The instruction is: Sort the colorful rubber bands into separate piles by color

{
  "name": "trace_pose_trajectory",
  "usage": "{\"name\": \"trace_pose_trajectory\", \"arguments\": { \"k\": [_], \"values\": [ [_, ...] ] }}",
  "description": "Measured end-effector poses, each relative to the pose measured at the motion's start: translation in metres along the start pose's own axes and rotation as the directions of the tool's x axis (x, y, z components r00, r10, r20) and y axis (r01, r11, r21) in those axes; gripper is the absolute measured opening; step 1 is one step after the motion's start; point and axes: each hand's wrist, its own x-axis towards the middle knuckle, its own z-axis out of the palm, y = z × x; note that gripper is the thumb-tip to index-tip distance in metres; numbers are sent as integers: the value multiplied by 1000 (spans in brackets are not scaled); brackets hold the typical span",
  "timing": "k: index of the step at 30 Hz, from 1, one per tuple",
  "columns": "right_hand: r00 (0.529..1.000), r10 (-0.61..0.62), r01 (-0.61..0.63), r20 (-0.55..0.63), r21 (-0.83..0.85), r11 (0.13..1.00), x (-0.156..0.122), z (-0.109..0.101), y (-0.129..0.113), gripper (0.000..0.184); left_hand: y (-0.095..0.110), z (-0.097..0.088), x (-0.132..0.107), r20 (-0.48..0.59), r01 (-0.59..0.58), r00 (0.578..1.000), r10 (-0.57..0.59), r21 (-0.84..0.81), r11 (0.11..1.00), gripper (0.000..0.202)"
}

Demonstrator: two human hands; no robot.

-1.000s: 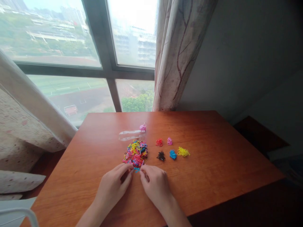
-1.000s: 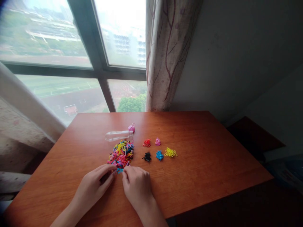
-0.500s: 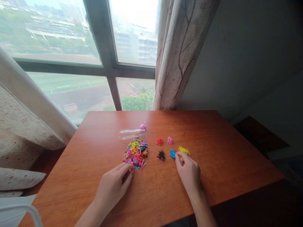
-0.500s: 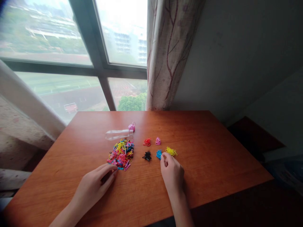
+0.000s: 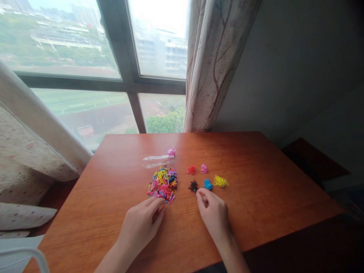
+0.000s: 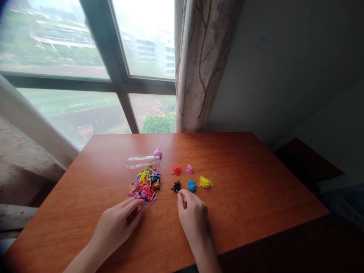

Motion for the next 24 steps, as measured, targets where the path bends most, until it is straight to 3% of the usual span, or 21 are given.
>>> {"name": "trace_pose_trajectory", "arguments": {
  "k": [9, 17, 20, 24],
  "values": [
    [981, -107, 97, 161, 72, 993, -12, 15, -23, 19, 19, 7, 15, 120, -7, 993, -11, 148, 989, 24],
    [973, -124, 114, 197, 63, 992, -10, 10, -25, 19, 26, 4, 25, 66, -35, 997, 29, 98, 995, 22],
    [969, -126, 116, 213, 58, 992, -10, 10, -24, 18, 31, -1, 44, 58, -37, 998, 33, 68, 997, 20],
    [966, -133, 121, 221, 70, 990, -10, 12, -22, 17, 47, -4, 89, 134, -81, 988, 77, 24, 996, 19]
  ]
}}
